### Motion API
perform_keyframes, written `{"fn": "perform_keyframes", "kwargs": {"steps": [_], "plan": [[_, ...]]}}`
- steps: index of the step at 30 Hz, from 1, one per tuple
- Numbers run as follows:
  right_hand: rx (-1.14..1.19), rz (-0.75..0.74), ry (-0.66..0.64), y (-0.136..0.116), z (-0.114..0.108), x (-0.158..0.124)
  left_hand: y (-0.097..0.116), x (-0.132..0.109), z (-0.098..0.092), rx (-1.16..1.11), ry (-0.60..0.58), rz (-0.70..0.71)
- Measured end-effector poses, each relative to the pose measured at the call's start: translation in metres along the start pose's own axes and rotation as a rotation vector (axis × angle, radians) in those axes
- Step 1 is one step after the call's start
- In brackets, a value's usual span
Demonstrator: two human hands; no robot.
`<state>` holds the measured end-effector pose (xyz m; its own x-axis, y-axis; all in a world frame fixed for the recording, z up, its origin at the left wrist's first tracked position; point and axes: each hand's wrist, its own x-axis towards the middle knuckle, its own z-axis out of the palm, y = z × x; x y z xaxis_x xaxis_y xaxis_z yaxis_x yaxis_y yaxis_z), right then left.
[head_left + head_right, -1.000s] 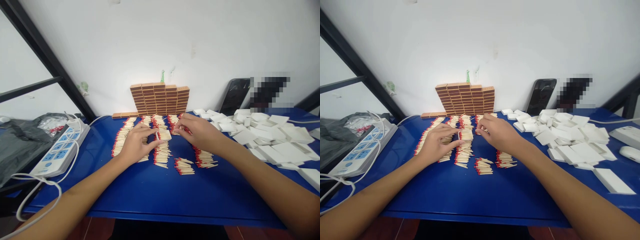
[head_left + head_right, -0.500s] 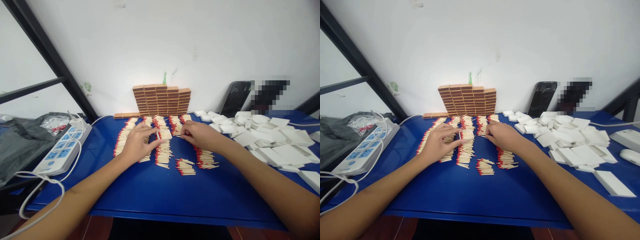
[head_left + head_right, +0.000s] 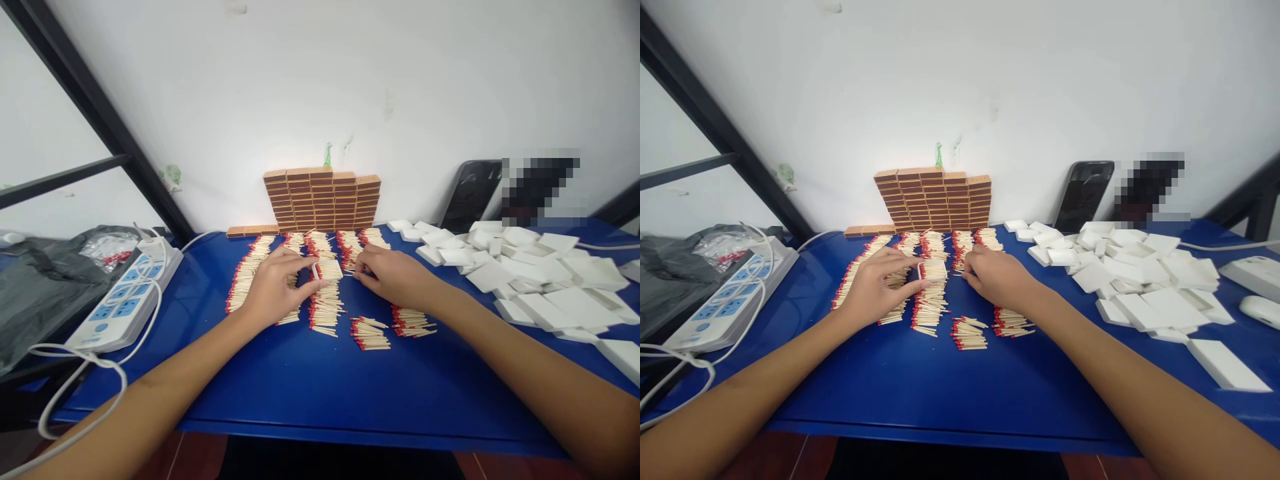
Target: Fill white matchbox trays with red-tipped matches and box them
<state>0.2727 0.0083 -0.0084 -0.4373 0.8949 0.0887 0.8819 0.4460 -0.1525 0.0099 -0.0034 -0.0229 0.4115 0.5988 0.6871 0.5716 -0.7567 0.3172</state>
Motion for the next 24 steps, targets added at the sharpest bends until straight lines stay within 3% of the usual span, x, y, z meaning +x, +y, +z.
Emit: {"fn": "perform_keyframes", "kwargs": {"steps": [9,13,17,24], "plan": [[0.022,0.015,-0.034,0.004,-0.001,0.002,-0.001,0.000,0.000,0.006,-0.008,0.001],[0.064,0.005,0.067,0.009,-0.010,0.000,-0.002,-0.001,0.000,0.010,-0.014,-0.013],[0.174,-0.127,0.221,0.003,-0.013,-0.004,-0.001,-0.002,0.001,0.011,-0.027,-0.017],[0.174,-0.275,0.245,-0.020,-0.001,-0.011,0.005,-0.001,0.001,-0.003,-0.048,0.057]]}}
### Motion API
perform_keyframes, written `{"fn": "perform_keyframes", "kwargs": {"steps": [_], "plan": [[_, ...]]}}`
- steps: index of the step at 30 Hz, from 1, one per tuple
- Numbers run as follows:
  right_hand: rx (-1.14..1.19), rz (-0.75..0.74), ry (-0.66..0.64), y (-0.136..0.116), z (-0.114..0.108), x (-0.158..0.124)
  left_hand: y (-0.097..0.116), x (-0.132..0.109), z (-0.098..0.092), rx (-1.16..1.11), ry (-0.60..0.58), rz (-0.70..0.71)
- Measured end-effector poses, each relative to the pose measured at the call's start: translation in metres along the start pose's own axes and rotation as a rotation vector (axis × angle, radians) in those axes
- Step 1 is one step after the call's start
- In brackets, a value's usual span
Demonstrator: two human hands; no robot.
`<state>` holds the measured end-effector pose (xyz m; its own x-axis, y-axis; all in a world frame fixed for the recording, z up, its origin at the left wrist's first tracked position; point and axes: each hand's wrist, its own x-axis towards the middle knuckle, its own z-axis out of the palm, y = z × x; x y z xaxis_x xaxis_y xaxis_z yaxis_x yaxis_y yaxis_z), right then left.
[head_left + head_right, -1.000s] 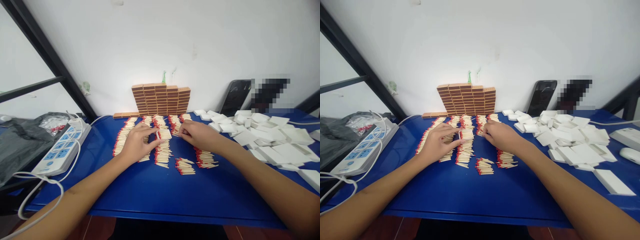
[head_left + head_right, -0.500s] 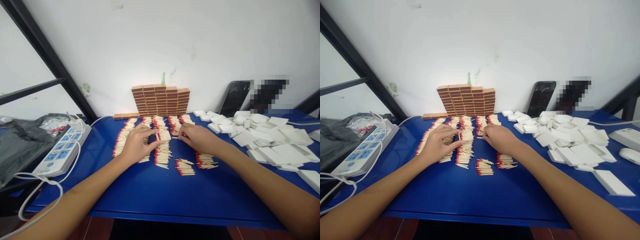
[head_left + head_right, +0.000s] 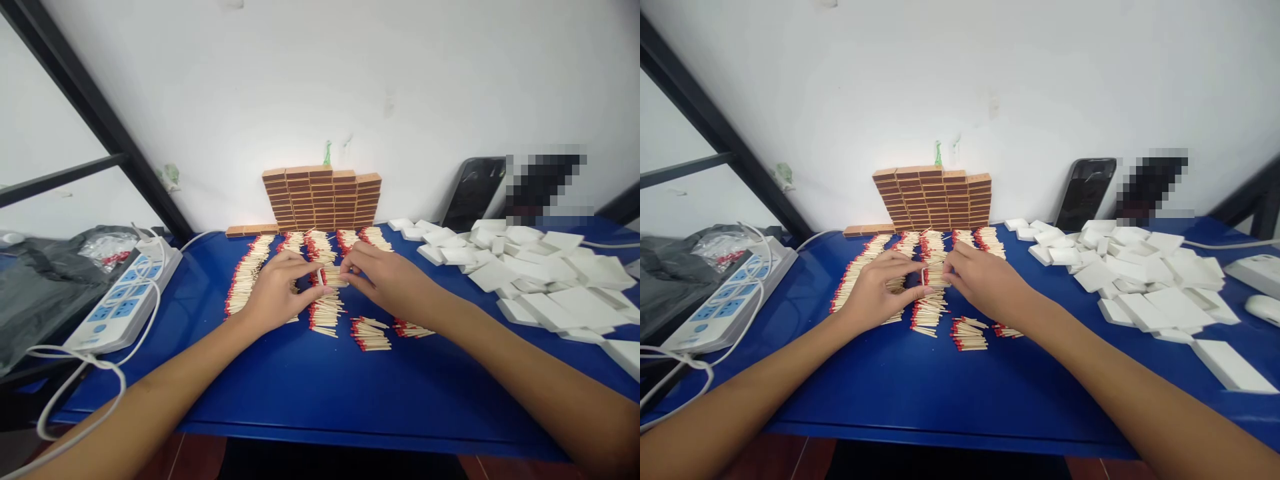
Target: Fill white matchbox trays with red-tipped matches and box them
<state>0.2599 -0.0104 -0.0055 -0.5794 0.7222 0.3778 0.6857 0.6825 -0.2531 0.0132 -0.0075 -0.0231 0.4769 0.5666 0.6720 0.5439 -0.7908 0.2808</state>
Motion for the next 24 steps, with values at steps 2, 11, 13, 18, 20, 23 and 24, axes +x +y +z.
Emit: {"fn": "perform_keyframes", "kwargs": {"steps": [2,11,13,18,20,23,24], "plan": [[-0.012,0.003,-0.005,-0.001,0.001,0.000,0.000,0.000,0.000,-0.005,-0.006,0.001],[0.028,0.032,0.065,0.009,-0.009,0.002,-0.003,-0.001,0.001,-0.028,0.015,-0.043],[-0.026,0.086,0.075,0.018,-0.012,0.002,-0.004,-0.001,0.001,-0.029,0.024,-0.067],[-0.140,0.197,-0.038,0.037,-0.011,0.004,-0.006,0.000,-0.001,-0.024,0.031,-0.093],[-0.138,0.196,-0.092,0.040,-0.007,0.005,-0.005,0.001,-0.002,-0.025,0.037,-0.084],[-0.128,0.192,-0.164,0.039,-0.002,0.006,-0.004,0.001,-0.003,-0.021,0.038,-0.078],[-0.127,0.193,-0.181,0.038,-0.001,0.007,-0.004,0.001,-0.003,-0.018,0.038,-0.077]]}}
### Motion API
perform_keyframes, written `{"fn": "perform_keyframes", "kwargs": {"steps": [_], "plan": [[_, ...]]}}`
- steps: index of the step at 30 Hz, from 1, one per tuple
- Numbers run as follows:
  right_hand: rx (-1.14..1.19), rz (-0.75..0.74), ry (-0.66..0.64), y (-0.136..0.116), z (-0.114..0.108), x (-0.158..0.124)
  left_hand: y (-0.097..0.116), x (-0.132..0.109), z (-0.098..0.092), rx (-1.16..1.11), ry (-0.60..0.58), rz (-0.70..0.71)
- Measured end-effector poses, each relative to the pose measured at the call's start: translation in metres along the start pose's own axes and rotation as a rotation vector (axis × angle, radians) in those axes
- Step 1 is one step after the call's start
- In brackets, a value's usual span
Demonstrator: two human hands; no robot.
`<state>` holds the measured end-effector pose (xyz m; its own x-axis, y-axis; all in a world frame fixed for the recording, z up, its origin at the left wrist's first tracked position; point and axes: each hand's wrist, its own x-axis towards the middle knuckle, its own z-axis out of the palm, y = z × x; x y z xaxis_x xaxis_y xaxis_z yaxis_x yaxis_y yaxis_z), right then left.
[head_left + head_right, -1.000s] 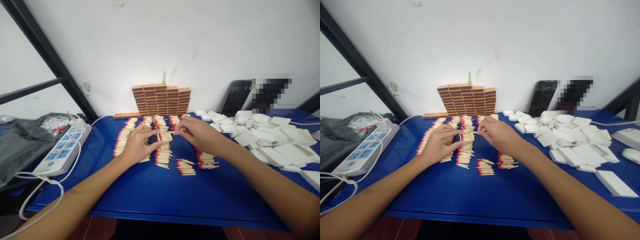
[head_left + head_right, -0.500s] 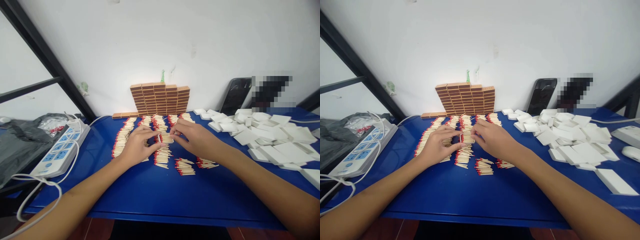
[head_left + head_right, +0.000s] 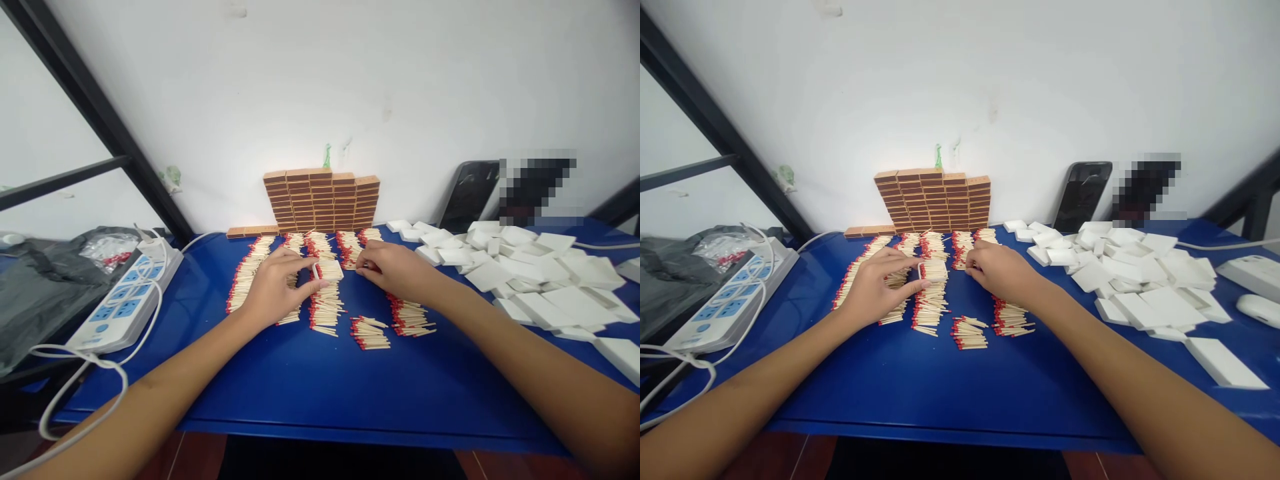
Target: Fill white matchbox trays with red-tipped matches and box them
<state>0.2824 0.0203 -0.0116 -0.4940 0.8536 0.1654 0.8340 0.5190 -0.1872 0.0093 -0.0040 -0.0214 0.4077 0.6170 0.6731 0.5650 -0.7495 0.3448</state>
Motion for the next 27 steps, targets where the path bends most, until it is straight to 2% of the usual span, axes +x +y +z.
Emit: {"fn": "perform_keyframes", "kwargs": {"steps": [14,27], "plan": [[-0.011,0.012,-0.055,-0.0045,0.0023,0.0003,0.0004,-0.0011,0.0021,0.011,-0.011,0.021],[-0.067,0.009,0.021,-0.0089,0.0070,0.0002,0.0005,0.0000,0.0019,0.003,-0.017,0.012]]}}
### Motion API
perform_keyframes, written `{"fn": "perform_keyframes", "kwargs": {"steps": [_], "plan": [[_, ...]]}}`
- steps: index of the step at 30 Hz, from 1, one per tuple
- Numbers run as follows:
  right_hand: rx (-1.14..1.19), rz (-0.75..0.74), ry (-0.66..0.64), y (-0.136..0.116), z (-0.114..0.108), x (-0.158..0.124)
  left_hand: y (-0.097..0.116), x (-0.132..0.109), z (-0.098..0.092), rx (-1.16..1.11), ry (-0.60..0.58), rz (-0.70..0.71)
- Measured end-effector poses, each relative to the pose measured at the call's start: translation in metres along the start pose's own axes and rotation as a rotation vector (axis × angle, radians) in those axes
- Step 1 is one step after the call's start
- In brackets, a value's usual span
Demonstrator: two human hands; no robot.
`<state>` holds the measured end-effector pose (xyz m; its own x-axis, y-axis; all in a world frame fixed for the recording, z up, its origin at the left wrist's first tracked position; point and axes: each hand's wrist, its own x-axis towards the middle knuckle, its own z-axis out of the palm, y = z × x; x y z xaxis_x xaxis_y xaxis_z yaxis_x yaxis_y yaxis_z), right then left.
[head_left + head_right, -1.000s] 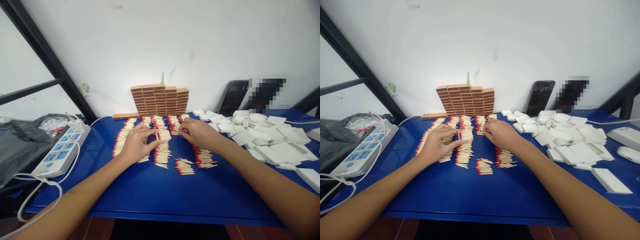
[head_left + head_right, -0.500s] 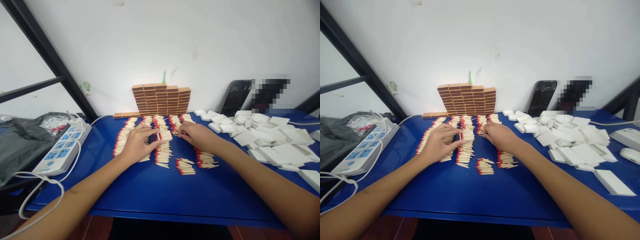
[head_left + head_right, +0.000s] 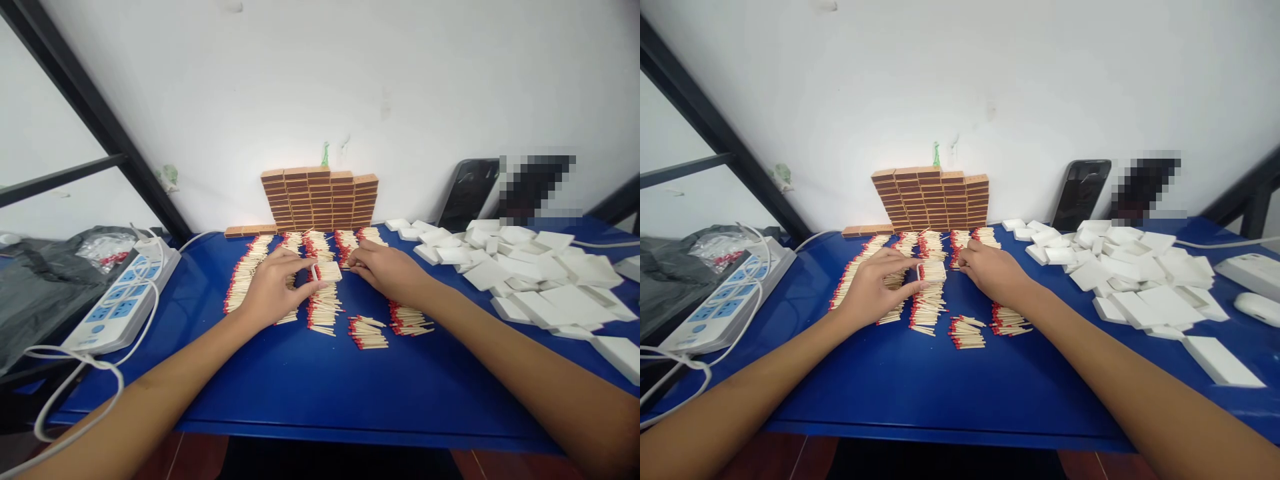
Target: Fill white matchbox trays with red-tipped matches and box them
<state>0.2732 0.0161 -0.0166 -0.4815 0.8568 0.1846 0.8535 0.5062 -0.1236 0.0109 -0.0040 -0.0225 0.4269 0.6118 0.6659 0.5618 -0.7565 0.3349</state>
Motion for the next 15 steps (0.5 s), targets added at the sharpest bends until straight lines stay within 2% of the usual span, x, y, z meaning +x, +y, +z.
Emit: {"fn": "perform_keyframes", "kwargs": {"steps": [11,15], "plan": [[-0.074,-0.026,-0.081,0.004,-0.002,-0.001,-0.003,-0.001,0.001,0.007,-0.005,-0.017],[0.010,-0.035,0.041,-0.002,-0.012,-0.006,-0.004,-0.001,0.001,0.014,-0.005,-0.017]]}}
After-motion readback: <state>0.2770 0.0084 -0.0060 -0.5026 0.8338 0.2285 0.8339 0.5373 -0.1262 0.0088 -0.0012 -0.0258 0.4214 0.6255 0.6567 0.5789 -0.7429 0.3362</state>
